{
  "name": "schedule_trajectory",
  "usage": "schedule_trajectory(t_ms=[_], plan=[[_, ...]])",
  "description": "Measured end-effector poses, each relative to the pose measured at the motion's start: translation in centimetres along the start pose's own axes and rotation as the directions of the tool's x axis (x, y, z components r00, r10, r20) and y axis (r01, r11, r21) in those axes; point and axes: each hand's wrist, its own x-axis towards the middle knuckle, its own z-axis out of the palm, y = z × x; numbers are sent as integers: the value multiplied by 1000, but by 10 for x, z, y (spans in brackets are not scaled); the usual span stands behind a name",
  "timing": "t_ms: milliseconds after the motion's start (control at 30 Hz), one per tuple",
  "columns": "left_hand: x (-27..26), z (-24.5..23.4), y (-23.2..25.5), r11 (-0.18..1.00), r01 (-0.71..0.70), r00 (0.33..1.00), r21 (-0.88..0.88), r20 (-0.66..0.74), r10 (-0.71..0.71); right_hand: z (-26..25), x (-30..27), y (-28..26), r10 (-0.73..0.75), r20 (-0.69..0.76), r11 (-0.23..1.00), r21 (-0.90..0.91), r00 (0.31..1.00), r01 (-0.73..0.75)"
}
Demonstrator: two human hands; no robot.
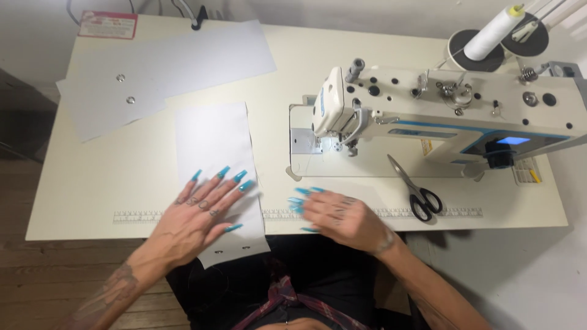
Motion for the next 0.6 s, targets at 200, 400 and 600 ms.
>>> schedule_trajectory(t_ms=[200,400,600], plan=[[62,-18,50,990,71,991,-125,-107,-85,-20,2,14,674,-209,716,-48,708,-696],[70,-11,65,980,52,991,-193,-111,-75,-5,28,30,958,163,11,803,237,-596],[74,-35,63,807,213,972,-551,37,-231,-2,40,37,883,426,-294,829,196,-477]])
